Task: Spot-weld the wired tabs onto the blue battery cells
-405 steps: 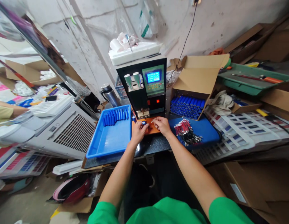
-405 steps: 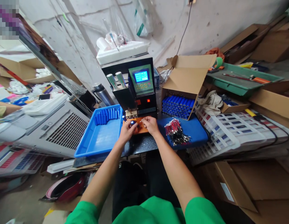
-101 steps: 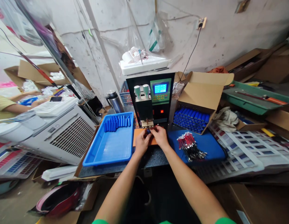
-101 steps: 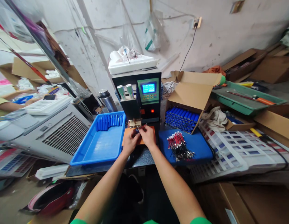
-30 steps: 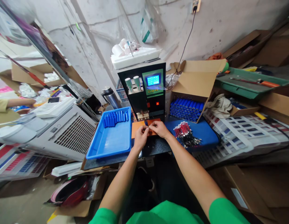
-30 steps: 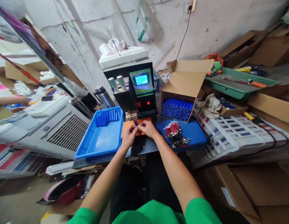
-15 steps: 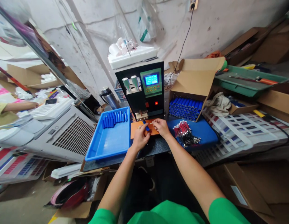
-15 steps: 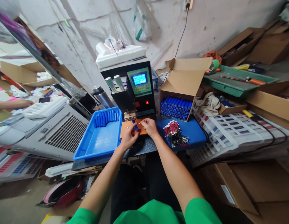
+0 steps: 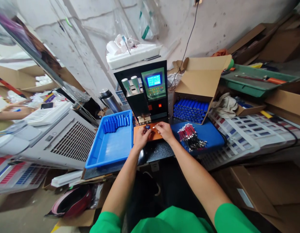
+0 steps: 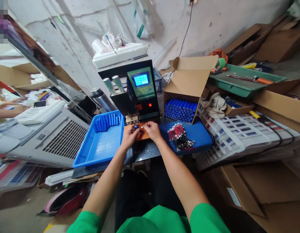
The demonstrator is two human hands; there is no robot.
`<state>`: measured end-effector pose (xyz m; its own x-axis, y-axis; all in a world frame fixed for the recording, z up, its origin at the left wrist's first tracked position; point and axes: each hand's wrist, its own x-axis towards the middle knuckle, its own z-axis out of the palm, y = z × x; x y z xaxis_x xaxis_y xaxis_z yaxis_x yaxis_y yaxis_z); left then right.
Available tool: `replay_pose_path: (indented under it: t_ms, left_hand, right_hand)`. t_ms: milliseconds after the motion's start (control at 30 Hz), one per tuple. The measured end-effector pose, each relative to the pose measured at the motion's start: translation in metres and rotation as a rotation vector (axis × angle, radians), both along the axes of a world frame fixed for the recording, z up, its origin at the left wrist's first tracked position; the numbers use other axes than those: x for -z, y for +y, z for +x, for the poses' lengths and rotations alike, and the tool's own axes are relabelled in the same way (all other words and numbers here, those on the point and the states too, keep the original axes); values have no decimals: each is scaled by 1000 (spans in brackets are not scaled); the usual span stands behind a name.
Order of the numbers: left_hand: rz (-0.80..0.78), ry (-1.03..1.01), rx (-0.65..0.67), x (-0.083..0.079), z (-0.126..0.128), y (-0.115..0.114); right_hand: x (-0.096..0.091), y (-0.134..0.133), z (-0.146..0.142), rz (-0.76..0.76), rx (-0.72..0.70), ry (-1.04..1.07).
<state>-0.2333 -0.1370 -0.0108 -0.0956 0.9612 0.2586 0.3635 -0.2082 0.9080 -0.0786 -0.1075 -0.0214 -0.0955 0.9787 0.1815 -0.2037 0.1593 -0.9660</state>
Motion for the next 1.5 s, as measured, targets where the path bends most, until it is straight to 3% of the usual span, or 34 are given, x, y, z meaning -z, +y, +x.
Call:
replay_pose_path:
  t_ms: [300,667,1033,1500]
  left_hand:
    - [22,48,16,18,-1,-2]
    - [86,223,-77,15,2,-9]
    - [112,298,-93,14,2,-10]
    - [108,263,-103,15,3,-9]
  right_hand:
    - [-4,-1,-1,-53,5,-26]
    - [-22,-6,-13,-189,-25,41]
    - [-19,-4,-30,-106,28,-95]
    - [-13,1,-31,-65,44,-163]
